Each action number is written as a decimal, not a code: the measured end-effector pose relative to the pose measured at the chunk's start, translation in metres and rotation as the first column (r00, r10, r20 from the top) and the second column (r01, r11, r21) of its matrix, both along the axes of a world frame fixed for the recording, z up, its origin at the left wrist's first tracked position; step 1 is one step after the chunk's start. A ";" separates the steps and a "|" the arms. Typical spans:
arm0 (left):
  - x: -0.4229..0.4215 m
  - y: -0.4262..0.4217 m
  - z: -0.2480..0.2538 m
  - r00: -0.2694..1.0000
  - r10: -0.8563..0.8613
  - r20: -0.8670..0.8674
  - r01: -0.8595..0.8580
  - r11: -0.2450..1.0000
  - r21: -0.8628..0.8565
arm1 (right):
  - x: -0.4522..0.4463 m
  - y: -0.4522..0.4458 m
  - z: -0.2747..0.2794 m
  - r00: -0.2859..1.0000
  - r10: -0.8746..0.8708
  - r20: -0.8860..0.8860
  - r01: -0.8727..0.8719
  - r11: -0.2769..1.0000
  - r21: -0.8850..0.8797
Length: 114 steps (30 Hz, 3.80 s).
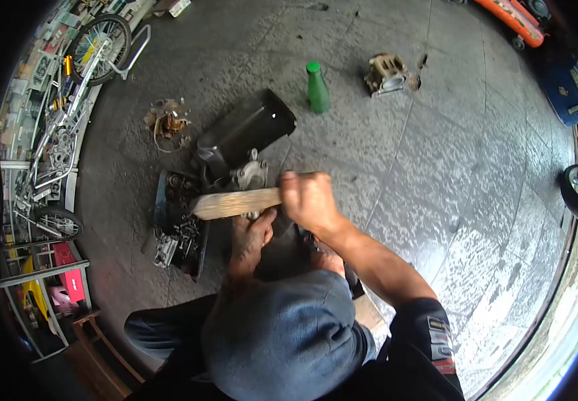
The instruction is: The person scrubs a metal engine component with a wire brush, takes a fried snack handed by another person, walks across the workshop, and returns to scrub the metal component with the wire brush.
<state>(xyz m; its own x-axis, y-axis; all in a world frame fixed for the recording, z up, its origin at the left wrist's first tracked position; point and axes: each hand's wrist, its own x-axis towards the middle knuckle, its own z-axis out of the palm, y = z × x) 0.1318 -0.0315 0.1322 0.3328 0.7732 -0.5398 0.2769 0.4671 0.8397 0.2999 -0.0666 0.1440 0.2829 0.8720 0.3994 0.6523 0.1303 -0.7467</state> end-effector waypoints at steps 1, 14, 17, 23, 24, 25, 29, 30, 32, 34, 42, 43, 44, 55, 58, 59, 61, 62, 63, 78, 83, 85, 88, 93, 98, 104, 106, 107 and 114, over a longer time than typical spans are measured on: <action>-0.004 -0.007 0.006 1.000 -0.006 -0.004 0.006 1.000 -0.001 | -0.010 0.007 -0.045 0.994 -0.093 -0.058 0.088 0.992 -0.085; -0.006 -0.001 0.031 0.976 0.157 0.148 -0.139 0.982 -0.124 | 0.021 0.023 -0.044 0.963 -0.253 -0.092 0.241 0.962 -0.130; -0.002 0.001 0.034 0.955 0.147 0.258 -0.101 0.978 -0.182 | 0.004 0.017 -0.021 0.972 -0.144 -0.186 0.162 0.983 0.089; -0.013 0.005 0.054 0.899 0.218 0.380 -0.086 0.938 -0.335 | 0.023 0.018 -0.059 0.977 -0.203 0.067 0.207 0.976 -0.068; -0.013 0.006 0.063 0.905 0.225 0.362 -0.102 0.939 -0.329 | 0.029 0.017 -0.059 0.957 -0.241 0.162 0.255 0.964 -0.076; -0.008 0.008 0.065 0.903 0.243 0.355 -0.125 0.938 -0.323 | 0.018 0.020 -0.031 0.979 -0.192 0.073 0.192 0.981 0.007; -0.002 0.001 0.064 0.884 0.147 0.443 0.038 0.923 -0.383 | -0.016 0.038 -0.024 0.986 0.113 -0.121 -0.093 0.983 0.159; -0.011 0.002 0.062 0.885 0.140 0.443 0.041 0.926 -0.374 | -0.005 0.039 -0.048 0.995 -0.087 -0.037 0.088 0.996 0.028; -0.024 0.012 0.047 0.880 0.288 0.377 -0.107 0.895 -0.432 | 0.033 0.041 -0.053 0.955 -0.273 0.117 0.295 0.916 -0.273; -0.024 0.018 0.048 0.877 0.269 0.399 -0.089 0.906 -0.414 | 0.026 0.033 -0.024 0.961 -0.271 -0.059 0.269 0.962 -0.042; -0.029 0.015 0.060 0.861 0.227 0.455 -0.061 0.934 -0.351 | 0.030 0.039 -0.038 0.943 -0.261 0.206 0.281 0.957 -0.071; -0.027 0.018 0.063 0.858 0.222 0.463 -0.061 0.940 -0.337 | 0.032 0.038 -0.033 0.931 -0.285 0.229 0.279 0.959 0.057; -0.020 0.019 0.067 0.870 0.204 0.448 -0.052 0.944 -0.327 | 0.024 0.039 -0.026 0.890 -0.345 0.299 0.253 0.917 0.307; -0.027 0.003 0.076 0.915 0.000 0.404 0.068 0.986 -0.153 | -0.025 -0.017 -0.146 0.717 -0.695 0.054 0.694 0.706 -0.143; -0.034 0.003 0.075 0.905 0.013 0.425 0.049 0.989 -0.136 | -0.022 -0.028 -0.173 0.714 -0.696 0.077 0.694 0.690 -0.206; -0.036 0.005 0.076 0.911 0.025 0.412 0.032 0.991 -0.129 | -0.021 -0.029 -0.174 0.710 -0.700 0.077 0.699 0.689 -0.191; -0.044 0.011 0.078 0.886 0.004 0.463 0.051 0.993 -0.107 | -0.018 -0.029 -0.175 0.735 -0.667 0.119 0.675 0.705 -0.218; -0.047 0.016 0.088 0.923 0.023 0.385 0.011 0.996 -0.087 | -0.018 -0.026 -0.165 0.766 -0.630 0.126 0.643 0.752 -0.146; -0.049 0.021 0.100 0.950 0.047 0.307 -0.029 0.998 -0.063 | -0.016 -0.023 -0.127 0.819 -0.556 0.140 0.574 0.797 -0.188; -0.101 0.051 0.199 0.790 0.153 0.594 -0.236 0.970 0.064 | -0.005 0.080 0.060 0.945 -0.264 -0.192 0.239 0.960 -0.145; -0.110 0.039 0.186 0.829 0.170 0.533 -0.213 0.977 0.019 | -0.032 0.057 0.040 0.992 -0.121 0.031 0.124 0.948 -0.292; -0.119 0.039 0.191 0.868 0.106 0.485 -0.164 0.983 0.078 | -0.034 0.052 0.035 0.995 -0.043 0.088 0.080 0.875 -0.478; -0.137 0.047 0.207 0.916 0.031 0.399 -0.071 0.994 0.087 | -0.028 0.048 -0.005 0.945 0.197 0.261 -0.013 0.821 -0.571; -0.160 0.073 0.225 0.993 -0.044 0.106 0.027 0.987 0.157 | -0.048 0.023 -0.046 0.828 0.406 0.386 -0.074 0.763 -0.642; -0.167 0.087 0.211 0.998 -0.059 0.030 0.052 0.983 0.178 | -0.053 0.003 -0.077 0.871 0.344 0.352 -0.056 0.779 -0.624; -0.168 0.089 0.154 0.989 -0.118 0.088 0.117 0.993 0.019 | -0.053 -0.007 -0.095 0.849 0.387 0.359 -0.110 0.795 -0.596; -0.167 0.081 0.140 0.983 -0.108 0.149 0.113 0.993 -0.026 | -0.051 -0.011 -0.102 0.851 0.373 0.369 -0.107 0.812 -0.574; -0.168 0.081 0.129 0.986 -0.101 0.132 0.109 0.992 -0.058 | -0.051 -0.012 -0.107 0.851 0.364 0.377 -0.112 0.829 -0.549; -0.187 0.072 0.093 0.984 -0.110 0.140 0.131 0.980 -0.151 | -0.055 -0.020 -0.114 0.816 0.368 0.447 0.007 0.766 -0.642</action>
